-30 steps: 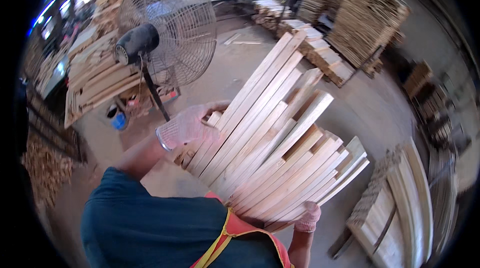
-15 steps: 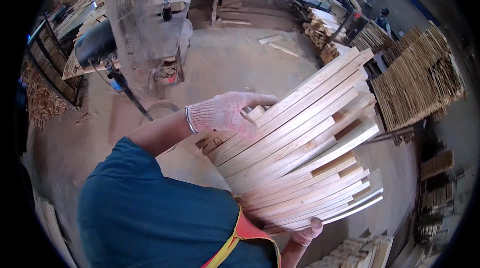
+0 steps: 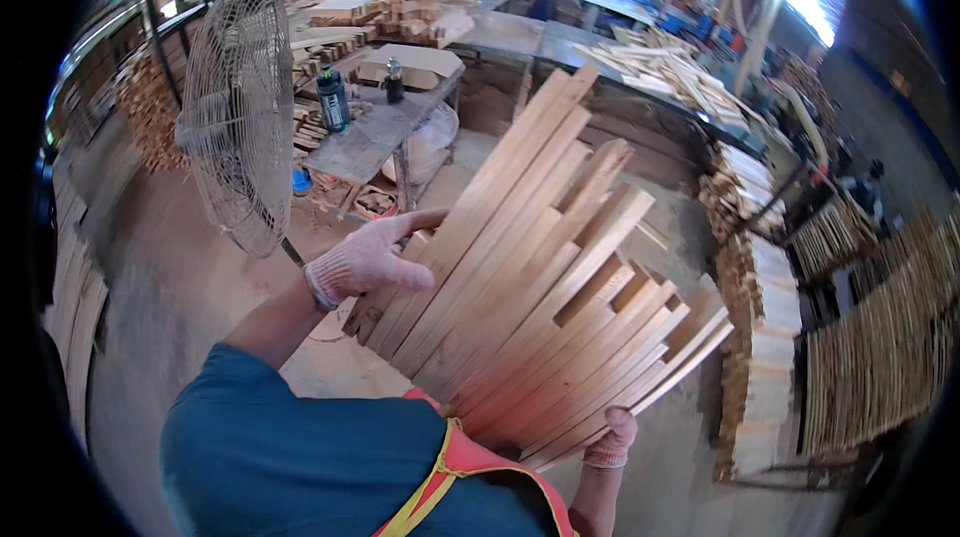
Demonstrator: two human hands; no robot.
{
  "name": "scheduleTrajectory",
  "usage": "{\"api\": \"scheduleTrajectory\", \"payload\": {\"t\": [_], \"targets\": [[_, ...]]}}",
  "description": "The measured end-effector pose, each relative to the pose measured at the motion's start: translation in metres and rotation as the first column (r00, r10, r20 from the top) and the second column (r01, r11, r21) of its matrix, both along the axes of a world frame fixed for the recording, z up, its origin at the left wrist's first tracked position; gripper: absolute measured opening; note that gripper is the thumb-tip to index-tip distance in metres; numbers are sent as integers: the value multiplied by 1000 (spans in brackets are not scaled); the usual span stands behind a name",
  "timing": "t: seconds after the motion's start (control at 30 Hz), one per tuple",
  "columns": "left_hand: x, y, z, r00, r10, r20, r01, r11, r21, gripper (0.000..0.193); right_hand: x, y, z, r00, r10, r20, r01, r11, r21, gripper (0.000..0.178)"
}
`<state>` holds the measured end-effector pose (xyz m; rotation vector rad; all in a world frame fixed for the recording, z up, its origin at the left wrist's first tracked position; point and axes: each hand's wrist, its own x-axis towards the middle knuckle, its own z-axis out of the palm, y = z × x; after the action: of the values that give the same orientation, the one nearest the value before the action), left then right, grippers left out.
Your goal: The person picks up wooden planks from a large pile on a metal table and stacks them neatly. They repeatedly grab handfuls of planks, align them, and place them into a growing stack on the left side of the table.
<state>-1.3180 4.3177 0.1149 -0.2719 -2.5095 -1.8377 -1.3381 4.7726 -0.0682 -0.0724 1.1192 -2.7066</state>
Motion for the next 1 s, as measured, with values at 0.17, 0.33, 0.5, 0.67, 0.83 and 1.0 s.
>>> {"api": "scheduleTrajectory", "payload": {"t": [0.17, 0.33, 0.5, 0.67, 0.83, 1.0], "targets": [[-109, -24, 22, 990, 124, -59, -115, 984, 134, 89, -192, -29, 24, 985, 174, 3, -174, 985, -1, 94], [-247, -41, 47, 985, 168, 40, -172, 960, 222, 92, -346, -50, 45, 979, 194, 65, -199, 977, 78, 96], [-385, -72, 60, 970, 234, 67, -242, 956, 167, 95, -482, -80, 54, 968, 243, 67, -246, 969, 25, 88], [-505, -90, 66, 923, 370, 108, -386, 884, 264, 93, -657, -132, 49, 912, 402, 76, -405, 914, 22, 89], [-593, -114, 77, 758, 628, 176, -651, 708, 274, 87, -836, -208, 36, 821, 569, 46, -569, 809, 149, 53], [-681, -157, 76, 662, 732, 159, -737, 598, 314, 85, -981, -300, 51, 731, 683, -7, -657, 706, 263, 44]]}}
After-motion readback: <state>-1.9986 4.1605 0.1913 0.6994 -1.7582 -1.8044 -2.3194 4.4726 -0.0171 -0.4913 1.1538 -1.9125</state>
